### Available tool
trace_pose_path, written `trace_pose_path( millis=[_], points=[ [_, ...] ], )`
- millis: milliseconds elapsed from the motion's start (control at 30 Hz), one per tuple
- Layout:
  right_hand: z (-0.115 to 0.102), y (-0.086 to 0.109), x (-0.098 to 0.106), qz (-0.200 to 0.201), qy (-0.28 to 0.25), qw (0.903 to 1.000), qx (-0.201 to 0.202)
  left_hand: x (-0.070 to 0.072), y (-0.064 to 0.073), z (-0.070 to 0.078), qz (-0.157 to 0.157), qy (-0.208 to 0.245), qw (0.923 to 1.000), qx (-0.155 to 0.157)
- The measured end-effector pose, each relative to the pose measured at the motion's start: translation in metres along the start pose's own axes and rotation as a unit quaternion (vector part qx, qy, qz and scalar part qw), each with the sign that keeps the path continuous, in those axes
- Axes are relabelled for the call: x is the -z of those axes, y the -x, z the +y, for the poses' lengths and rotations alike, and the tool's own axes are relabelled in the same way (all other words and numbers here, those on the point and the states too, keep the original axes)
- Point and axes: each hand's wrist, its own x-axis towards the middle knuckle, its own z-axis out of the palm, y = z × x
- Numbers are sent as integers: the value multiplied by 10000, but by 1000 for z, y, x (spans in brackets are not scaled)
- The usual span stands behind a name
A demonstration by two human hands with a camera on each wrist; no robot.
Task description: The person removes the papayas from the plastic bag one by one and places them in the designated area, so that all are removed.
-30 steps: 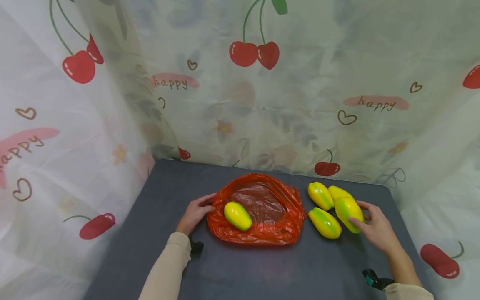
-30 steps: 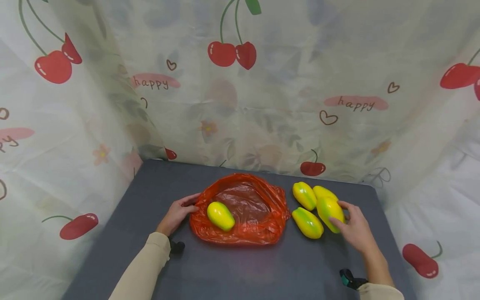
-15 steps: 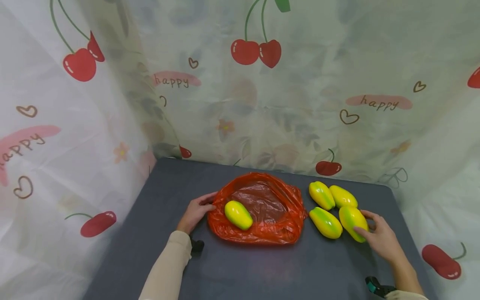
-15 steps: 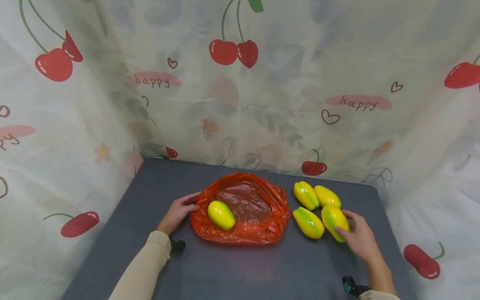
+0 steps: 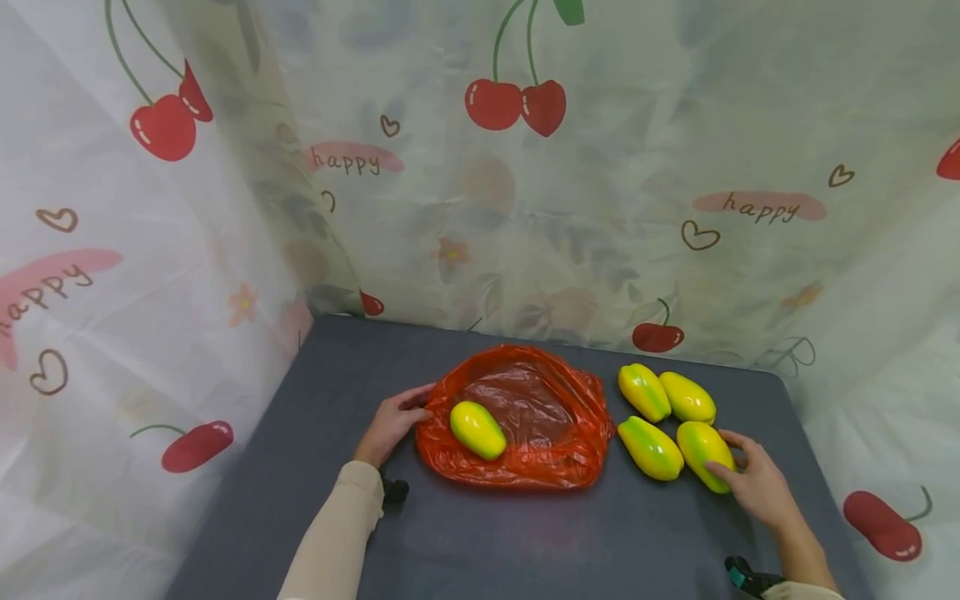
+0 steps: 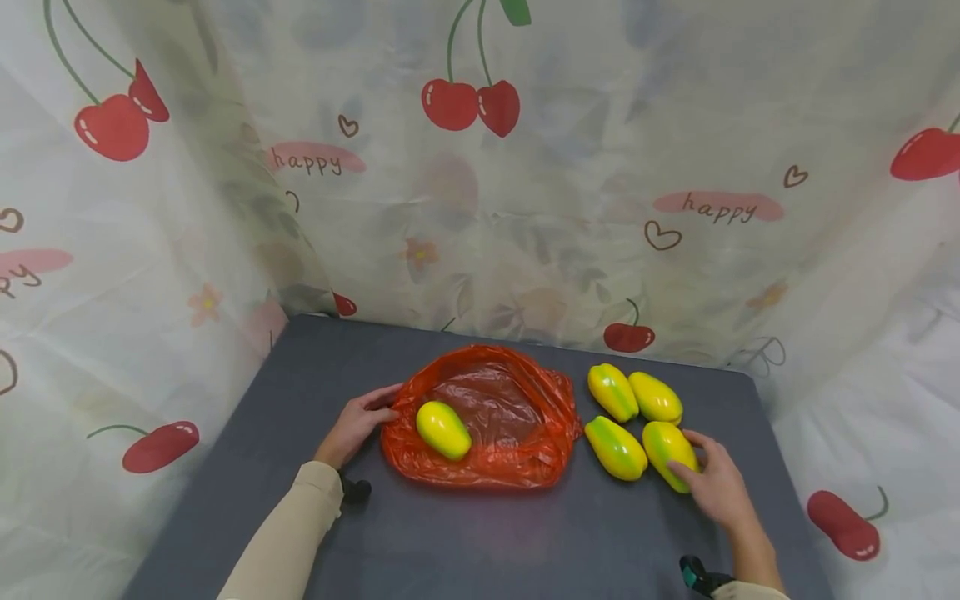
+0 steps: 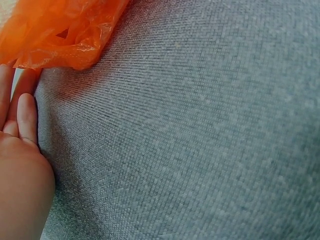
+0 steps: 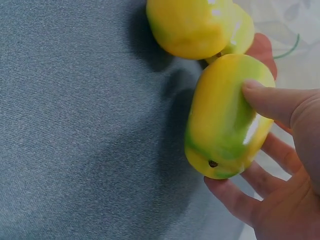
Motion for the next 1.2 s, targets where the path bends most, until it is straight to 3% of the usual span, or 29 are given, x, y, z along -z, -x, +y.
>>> trace_pose_path(
  millis=[633,1200],
  points=[
    [4,0,-13,126,-138,9995,-259,0,-1,-1,-58,33,10000,-26],
    [-3,-4,-8,-138,-519,9960,-714,0,-1,-2,13,-54,10000,20]
  ],
)
